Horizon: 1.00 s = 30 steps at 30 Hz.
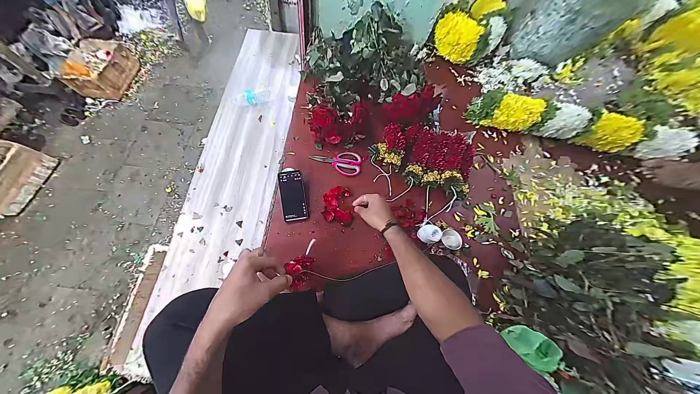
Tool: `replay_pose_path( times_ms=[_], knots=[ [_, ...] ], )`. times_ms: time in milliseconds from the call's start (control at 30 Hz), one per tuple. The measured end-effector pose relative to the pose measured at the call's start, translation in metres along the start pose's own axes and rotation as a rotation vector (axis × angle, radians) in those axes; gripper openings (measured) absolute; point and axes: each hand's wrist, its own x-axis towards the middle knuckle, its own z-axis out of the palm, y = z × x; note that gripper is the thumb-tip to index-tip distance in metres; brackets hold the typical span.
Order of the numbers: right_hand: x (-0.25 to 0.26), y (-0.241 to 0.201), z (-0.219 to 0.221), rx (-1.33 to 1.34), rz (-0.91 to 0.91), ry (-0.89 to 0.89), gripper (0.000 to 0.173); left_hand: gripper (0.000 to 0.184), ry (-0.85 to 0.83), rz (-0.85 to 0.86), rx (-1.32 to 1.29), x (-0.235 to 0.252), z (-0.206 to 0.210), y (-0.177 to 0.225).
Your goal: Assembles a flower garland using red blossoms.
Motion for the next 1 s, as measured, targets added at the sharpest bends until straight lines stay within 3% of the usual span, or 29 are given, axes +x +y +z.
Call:
replay_pose_path(
  times_ms=[100,200,400,500,633,767,1000],
  knots=[
    [0.035,-0.006,0.043,-0.216,-0.184,0.018,0.02,0.018,-0.013,-0.025,-0.032,0.003,0.006,-0.01],
    [0.049,-0.004,0.068,-0.333,-0.21,0.065,0.024,0.018,-0.044,-0.078,-0.03,0.004,0.01,-0.016],
    [0.041,0.002,0.036,0.108,0.018,0.153,0.016,0.019,-0.033,-0.112,-0.15,0.007,0.006,-0.012],
    [-0.004,-0.03,0.014,0.491,0.075,0.065,0.015,0.024,-0.089,-0.173,-0.42,0.004,0.007,-0.003],
    [-0.083,-0.089,0.006,0.82,-0.02,-0.254,0.016,0.056,-0.173,-0.228,-0.62,-0.001,0.008,0.003],
    [-0.14,-0.125,0.01,0.897,-0.148,-0.397,0.012,0.057,-0.132,-0.219,-0.743,0.0,0.016,0.009],
    [-0.149,-0.139,0.02,0.923,-0.181,-0.38,0.017,0.061,-0.06,-0.193,-0.786,0.007,0.029,0.01]
  ],
)
